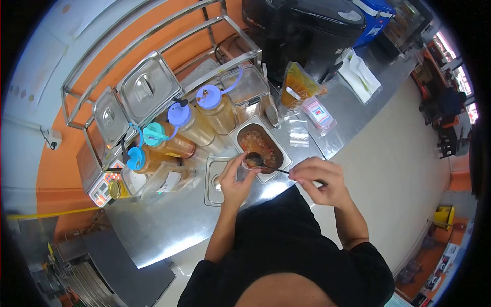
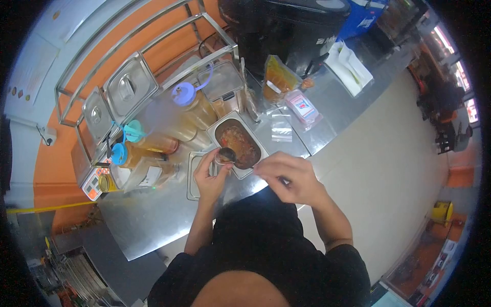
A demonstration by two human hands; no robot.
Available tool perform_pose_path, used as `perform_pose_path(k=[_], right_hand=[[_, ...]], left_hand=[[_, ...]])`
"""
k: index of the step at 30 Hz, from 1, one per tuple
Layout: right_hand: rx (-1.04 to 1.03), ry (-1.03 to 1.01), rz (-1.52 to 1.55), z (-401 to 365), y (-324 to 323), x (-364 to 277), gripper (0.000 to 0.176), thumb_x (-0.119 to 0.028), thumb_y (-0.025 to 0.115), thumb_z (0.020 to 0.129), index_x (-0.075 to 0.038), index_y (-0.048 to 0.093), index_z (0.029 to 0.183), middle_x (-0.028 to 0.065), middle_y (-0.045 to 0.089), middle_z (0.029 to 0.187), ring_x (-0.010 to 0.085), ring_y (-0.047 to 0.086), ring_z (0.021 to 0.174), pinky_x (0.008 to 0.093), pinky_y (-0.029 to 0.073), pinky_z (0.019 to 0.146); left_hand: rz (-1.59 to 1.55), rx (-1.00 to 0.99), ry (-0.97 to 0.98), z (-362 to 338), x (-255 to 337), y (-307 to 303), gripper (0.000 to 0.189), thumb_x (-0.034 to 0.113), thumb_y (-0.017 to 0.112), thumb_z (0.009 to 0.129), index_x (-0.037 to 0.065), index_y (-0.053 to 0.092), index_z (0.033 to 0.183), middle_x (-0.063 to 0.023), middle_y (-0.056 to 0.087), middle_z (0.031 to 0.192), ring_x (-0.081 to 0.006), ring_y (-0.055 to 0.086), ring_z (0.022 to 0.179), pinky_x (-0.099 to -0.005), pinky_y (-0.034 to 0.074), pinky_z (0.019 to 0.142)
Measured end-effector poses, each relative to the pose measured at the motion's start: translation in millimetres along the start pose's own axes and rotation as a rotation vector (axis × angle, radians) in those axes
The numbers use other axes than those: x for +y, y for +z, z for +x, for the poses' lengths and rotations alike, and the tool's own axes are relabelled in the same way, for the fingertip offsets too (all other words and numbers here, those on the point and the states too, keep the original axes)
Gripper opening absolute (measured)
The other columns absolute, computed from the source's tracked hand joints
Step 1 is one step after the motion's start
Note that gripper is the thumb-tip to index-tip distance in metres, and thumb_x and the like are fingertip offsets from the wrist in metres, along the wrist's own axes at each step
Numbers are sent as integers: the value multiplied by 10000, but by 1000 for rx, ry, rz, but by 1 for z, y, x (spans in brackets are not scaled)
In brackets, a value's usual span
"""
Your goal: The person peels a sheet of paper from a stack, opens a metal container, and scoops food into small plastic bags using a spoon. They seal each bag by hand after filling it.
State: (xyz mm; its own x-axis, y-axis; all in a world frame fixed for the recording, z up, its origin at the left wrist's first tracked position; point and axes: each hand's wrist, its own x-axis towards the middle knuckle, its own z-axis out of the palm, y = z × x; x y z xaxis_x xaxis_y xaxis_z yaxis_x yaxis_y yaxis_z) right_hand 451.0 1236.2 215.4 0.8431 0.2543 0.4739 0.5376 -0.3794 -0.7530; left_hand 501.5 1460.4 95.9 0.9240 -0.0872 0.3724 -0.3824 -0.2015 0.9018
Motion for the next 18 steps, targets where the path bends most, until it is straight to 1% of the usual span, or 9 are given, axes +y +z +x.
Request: perform_pose_path(k=[1,2,4,11,13,14,16,17,18], right_hand=[[-43,-45,5,-2,2,1,241,89,680,762,-6,706,983,129,687,980,270,691,851,324,560,738],[-44,-46,6,-1,2,0,241,89,680,762,-6,706,983,129,687,980,270,691,851,324,560,738],[-94,-168,-27,2,2,-5,277,103,673,751,-4,703,1004,132,684,986,271,691,864,338,568,745],[-16,-191,24,-1,2,3,244,121,656,755,23,701,974,138,687,959,281,695,883,342,569,764],[81,-113,96,-5,3,7,190,111,645,786,25,707,943,147,695,941,268,698,871,326,563,754],[83,-111,96,-7,4,8,190,111,645,786,25,707,943,147,695,941,268,698,871,326,563,754],[209,10,149,-9,6,12,163,95,634,819,23,714,941,148,704,927,250,698,840,310,554,749],[228,38,190,-14,7,17,134,64,621,865,31,704,966,165,691,950,237,693,814,316,553,753],[228,36,191,-16,10,19,134,64,621,865,31,704,966,165,691,950,237,693,814,316,553,753]], left_hand=[[-7,2,-16,0,1,0,501,30,833,719,-29,650,1182,-148,683,1085,-218,665,968,-310,513,870],[-15,4,-31,0,1,0,496,27,829,721,-32,649,1179,-148,684,1083,-219,666,969,-313,512,874],[-22,25,-27,-1,-4,0,490,24,825,723,-34,648,1176,-148,683,1082,-220,665,968,-314,511,875],[-57,87,-9,-1,-9,4,469,27,814,735,-36,645,1169,-146,682,1067,-214,657,971,-308,502,872],[-90,99,-22,-3,-13,5,471,31,813,744,-39,641,1176,-140,682,1070,-208,650,985,-307,497,882],[-123,110,-36,-4,-16,6,472,36,812,753,-42,636,1184,-135,681,1072,-203,644,999,-307,491,891],[-202,111,-70,-5,-18,8,463,37,802,772,-46,629,1194,-126,679,1077,-199,636,1021,-312,486,909],[-279,116,-102,-5,-19,8,455,37,793,791,-51,621,1203,-116,677,1082,-195,629,1043,-317,480,927],[-278,117,-100,-5,-20,9,455,37,793,791,-51,621,1203,-116,677,1082,-195,629,1043,-317,480,927]])
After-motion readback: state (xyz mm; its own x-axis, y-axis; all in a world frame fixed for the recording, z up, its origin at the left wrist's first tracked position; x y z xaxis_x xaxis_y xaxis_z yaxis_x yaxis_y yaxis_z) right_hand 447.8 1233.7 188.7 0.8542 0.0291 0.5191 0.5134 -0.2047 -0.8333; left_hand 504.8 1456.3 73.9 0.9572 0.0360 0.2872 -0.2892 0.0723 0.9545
